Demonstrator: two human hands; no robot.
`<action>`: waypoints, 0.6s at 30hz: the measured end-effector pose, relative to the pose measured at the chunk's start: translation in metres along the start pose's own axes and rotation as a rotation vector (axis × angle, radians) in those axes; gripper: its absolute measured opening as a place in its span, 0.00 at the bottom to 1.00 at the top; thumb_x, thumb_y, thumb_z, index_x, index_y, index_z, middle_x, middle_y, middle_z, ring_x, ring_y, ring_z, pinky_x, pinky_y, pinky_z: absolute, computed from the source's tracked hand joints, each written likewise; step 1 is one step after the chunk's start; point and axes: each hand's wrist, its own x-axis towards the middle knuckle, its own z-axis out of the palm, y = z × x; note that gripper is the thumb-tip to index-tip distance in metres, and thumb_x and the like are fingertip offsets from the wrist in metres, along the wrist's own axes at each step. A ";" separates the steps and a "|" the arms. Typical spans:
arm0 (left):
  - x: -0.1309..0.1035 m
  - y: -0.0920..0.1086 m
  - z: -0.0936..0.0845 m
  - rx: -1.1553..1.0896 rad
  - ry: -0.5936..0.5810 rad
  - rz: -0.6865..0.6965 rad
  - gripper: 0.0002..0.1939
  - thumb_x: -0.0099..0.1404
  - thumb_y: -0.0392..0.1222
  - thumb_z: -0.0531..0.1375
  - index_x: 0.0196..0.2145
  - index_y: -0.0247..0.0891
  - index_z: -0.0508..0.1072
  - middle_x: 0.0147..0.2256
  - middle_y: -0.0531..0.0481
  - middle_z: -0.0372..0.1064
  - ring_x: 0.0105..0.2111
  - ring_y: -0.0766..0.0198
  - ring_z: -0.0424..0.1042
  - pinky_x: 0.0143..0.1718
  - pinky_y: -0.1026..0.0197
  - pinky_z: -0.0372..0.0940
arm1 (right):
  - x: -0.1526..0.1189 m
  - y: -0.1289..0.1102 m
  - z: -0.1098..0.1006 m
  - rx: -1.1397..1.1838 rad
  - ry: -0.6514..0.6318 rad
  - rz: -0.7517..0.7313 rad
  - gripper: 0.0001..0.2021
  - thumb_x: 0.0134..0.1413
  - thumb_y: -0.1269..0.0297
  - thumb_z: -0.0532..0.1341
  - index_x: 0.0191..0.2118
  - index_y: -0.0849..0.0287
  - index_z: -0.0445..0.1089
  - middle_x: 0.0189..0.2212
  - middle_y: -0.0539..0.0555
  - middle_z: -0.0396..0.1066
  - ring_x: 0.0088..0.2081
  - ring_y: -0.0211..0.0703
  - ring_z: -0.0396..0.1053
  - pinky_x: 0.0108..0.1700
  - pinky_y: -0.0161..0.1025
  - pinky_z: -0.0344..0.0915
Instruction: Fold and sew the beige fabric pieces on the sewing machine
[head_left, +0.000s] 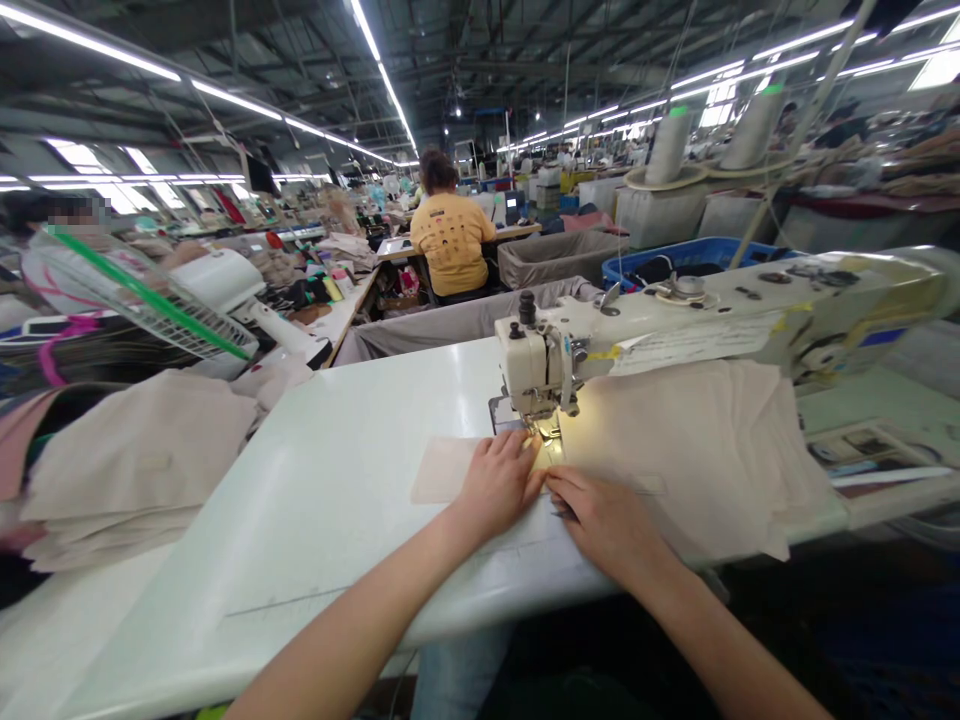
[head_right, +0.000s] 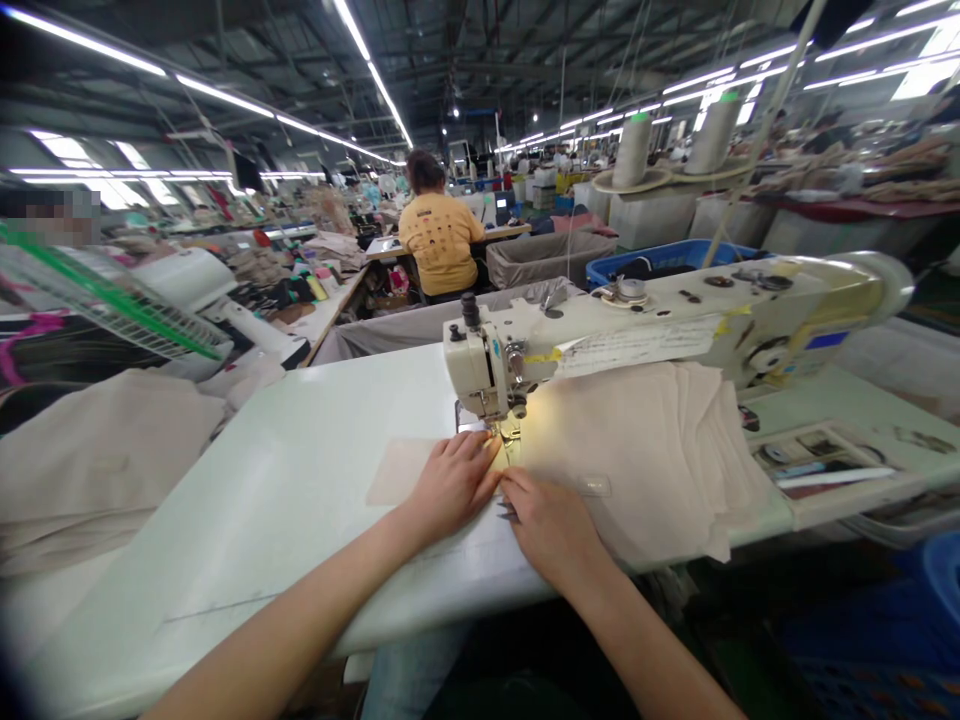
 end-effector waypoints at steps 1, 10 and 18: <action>0.000 -0.001 0.001 -0.008 0.002 0.001 0.20 0.74 0.48 0.53 0.58 0.38 0.67 0.58 0.40 0.67 0.57 0.50 0.65 0.53 0.49 0.63 | 0.000 0.000 0.000 -0.002 0.003 0.000 0.21 0.61 0.75 0.54 0.57 0.56 0.71 0.59 0.56 0.71 0.46 0.47 0.76 0.46 0.39 0.70; -0.002 -0.003 0.008 -0.048 0.046 0.018 0.19 0.75 0.47 0.52 0.59 0.38 0.67 0.58 0.39 0.67 0.57 0.50 0.65 0.54 0.47 0.63 | 0.000 0.002 0.003 0.001 0.021 -0.016 0.20 0.62 0.75 0.54 0.55 0.56 0.72 0.58 0.55 0.72 0.45 0.46 0.76 0.46 0.39 0.69; -0.001 -0.006 0.008 -0.058 0.035 0.020 0.20 0.75 0.47 0.51 0.59 0.38 0.67 0.60 0.38 0.65 0.59 0.49 0.64 0.56 0.46 0.62 | 0.005 0.001 -0.001 -0.020 0.018 -0.010 0.17 0.61 0.74 0.56 0.51 0.55 0.73 0.55 0.55 0.74 0.44 0.46 0.76 0.44 0.38 0.69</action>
